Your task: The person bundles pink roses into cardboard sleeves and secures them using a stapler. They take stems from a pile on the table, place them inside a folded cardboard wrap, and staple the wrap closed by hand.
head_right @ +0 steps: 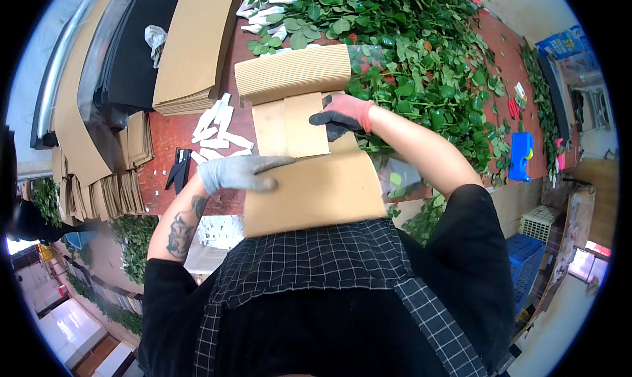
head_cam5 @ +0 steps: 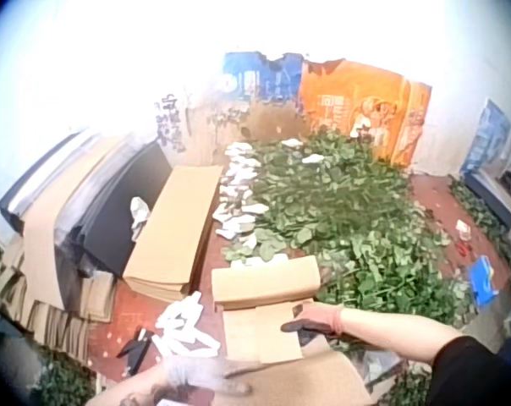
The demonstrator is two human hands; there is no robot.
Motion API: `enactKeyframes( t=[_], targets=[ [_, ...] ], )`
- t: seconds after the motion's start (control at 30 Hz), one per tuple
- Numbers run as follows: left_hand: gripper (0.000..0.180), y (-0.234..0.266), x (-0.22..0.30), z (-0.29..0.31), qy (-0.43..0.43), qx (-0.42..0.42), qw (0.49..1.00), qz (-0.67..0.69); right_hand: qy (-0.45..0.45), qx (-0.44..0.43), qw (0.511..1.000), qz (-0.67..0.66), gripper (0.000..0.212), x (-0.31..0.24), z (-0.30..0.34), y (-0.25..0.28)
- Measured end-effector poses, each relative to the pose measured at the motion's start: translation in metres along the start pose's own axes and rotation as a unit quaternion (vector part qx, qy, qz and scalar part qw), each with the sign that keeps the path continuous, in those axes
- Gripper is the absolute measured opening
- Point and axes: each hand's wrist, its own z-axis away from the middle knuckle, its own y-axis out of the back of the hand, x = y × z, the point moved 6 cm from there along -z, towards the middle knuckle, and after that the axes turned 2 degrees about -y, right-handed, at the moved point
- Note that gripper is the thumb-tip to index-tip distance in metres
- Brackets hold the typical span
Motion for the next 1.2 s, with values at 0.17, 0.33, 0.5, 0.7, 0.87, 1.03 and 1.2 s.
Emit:
enactKeyframes(
  t=[0.17, 0.33, 0.5, 0.7, 0.87, 1.03, 1.2],
  targets=[
    [0.054, -0.008, 0.032, -0.015, 0.182, -0.002, 0.972, -0.152, 0.011, 0.110, 0.976, 0.185, 0.034, -0.016, 0.001, -0.009],
    [0.023, -0.020, 0.024, -0.020, 0.238, 0.093, 0.908, -0.333, -0.016, 0.127, 0.968, 0.218, 0.038, -0.032, 0.019, -0.021],
    [0.028, -0.015, 0.021, -0.012, 0.124, 0.151, 0.947, -0.256, -0.019, 0.119, 0.969, 0.214, 0.037, -0.028, 0.016, -0.023],
    [0.029, -0.020, 0.023, -0.019, 0.160, 0.191, 0.904, -0.347, -0.001, 0.128, 0.951, 0.282, 0.035, -0.032, 0.012, -0.035],
    [0.030, -0.021, 0.018, -0.022, 0.119, 0.205, 0.905, -0.353, -0.025, 0.118, 0.967, 0.223, 0.033, -0.032, 0.014, -0.041],
    [0.027, -0.021, 0.018, -0.019, 0.152, 0.157, 0.932, -0.290, -0.017, 0.131, 0.948, 0.290, 0.036, -0.042, 0.021, -0.054],
    [0.027, -0.019, 0.018, -0.022, 0.152, 0.129, 0.931, -0.305, -0.002, 0.151, 0.941, 0.303, 0.036, -0.035, 0.018, -0.052]
  ],
)
